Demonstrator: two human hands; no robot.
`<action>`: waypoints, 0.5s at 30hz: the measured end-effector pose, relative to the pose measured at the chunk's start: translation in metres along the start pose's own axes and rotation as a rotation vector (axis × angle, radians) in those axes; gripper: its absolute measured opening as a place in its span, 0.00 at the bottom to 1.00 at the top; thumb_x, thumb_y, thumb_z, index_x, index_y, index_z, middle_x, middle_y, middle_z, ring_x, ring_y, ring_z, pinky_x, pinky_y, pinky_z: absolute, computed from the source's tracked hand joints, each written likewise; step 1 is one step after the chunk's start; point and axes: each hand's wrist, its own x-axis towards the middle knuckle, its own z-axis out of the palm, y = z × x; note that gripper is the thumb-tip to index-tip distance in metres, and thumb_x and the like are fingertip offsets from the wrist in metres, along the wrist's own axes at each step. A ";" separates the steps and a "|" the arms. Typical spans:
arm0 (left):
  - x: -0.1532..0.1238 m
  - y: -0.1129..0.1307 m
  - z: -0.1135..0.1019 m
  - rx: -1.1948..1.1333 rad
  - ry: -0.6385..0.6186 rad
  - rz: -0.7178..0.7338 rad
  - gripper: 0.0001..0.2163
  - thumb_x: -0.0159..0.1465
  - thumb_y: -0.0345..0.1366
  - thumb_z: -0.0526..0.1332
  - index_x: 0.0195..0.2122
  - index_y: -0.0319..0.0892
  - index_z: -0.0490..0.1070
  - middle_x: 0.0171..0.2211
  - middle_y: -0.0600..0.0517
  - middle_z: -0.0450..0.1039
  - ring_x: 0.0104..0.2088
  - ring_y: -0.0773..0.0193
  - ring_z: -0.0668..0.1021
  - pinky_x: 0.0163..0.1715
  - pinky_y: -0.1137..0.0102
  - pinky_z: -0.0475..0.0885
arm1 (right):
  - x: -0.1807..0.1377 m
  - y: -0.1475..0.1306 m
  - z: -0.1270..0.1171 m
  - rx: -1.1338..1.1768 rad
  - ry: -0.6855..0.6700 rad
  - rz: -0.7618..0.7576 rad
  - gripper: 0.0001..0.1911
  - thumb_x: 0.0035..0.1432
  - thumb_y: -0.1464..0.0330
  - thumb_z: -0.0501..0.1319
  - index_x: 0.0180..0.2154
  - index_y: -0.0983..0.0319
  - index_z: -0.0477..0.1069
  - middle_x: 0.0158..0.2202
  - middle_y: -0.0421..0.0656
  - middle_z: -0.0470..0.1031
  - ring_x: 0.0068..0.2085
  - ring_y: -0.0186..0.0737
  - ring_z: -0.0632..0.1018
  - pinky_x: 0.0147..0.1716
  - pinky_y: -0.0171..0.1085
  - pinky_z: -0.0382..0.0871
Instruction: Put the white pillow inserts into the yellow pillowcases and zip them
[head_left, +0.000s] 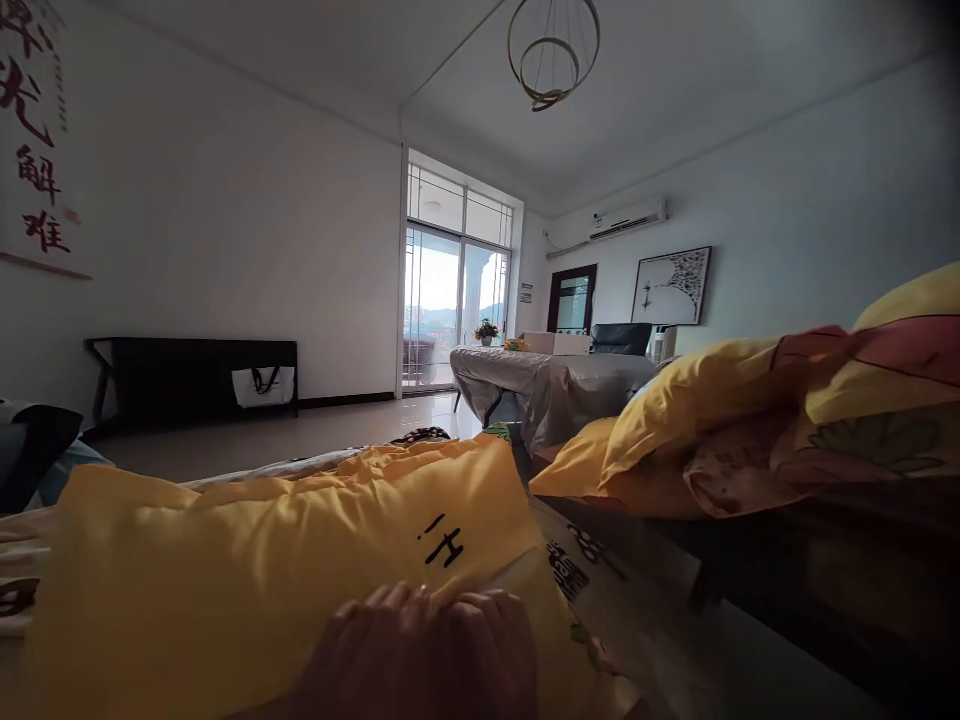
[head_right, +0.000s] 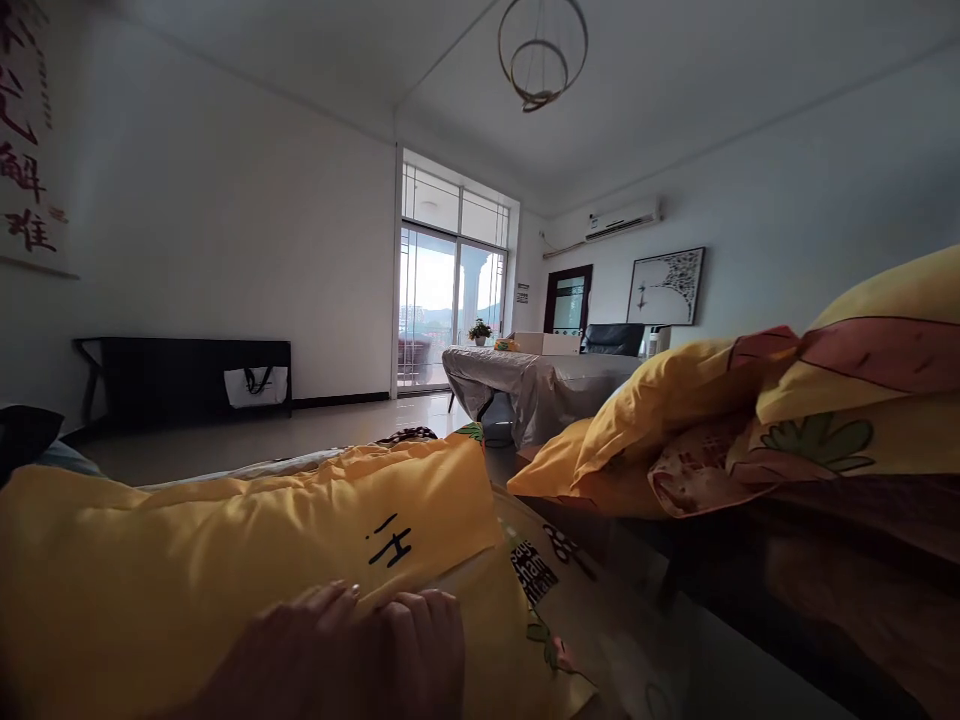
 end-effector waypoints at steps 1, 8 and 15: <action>0.013 0.014 0.008 -0.011 0.009 0.039 0.18 0.62 0.28 0.48 0.52 0.41 0.67 0.45 0.47 0.76 0.44 0.58 0.77 0.44 0.64 0.67 | -0.004 0.001 -0.002 0.013 0.000 0.003 0.10 0.57 0.78 0.53 0.33 0.57 0.65 0.28 0.41 0.73 0.28 0.38 0.72 0.31 0.39 0.62; 0.036 0.040 0.011 -0.109 0.011 0.034 0.09 0.58 0.23 0.51 0.31 0.44 0.64 0.26 0.53 0.71 0.28 0.63 0.74 0.30 0.67 0.69 | -0.034 0.013 -0.004 0.071 0.062 0.067 0.09 0.55 0.75 0.54 0.36 0.55 0.68 0.30 0.43 0.76 0.29 0.42 0.75 0.29 0.42 0.66; 0.027 0.063 0.024 0.015 -0.022 -0.168 0.09 0.55 0.22 0.51 0.27 0.45 0.59 0.22 0.52 0.67 0.23 0.63 0.71 0.23 0.69 0.65 | -0.038 0.005 -0.005 0.155 0.144 0.265 0.09 0.57 0.74 0.55 0.29 0.54 0.67 0.23 0.40 0.66 0.25 0.41 0.70 0.24 0.41 0.65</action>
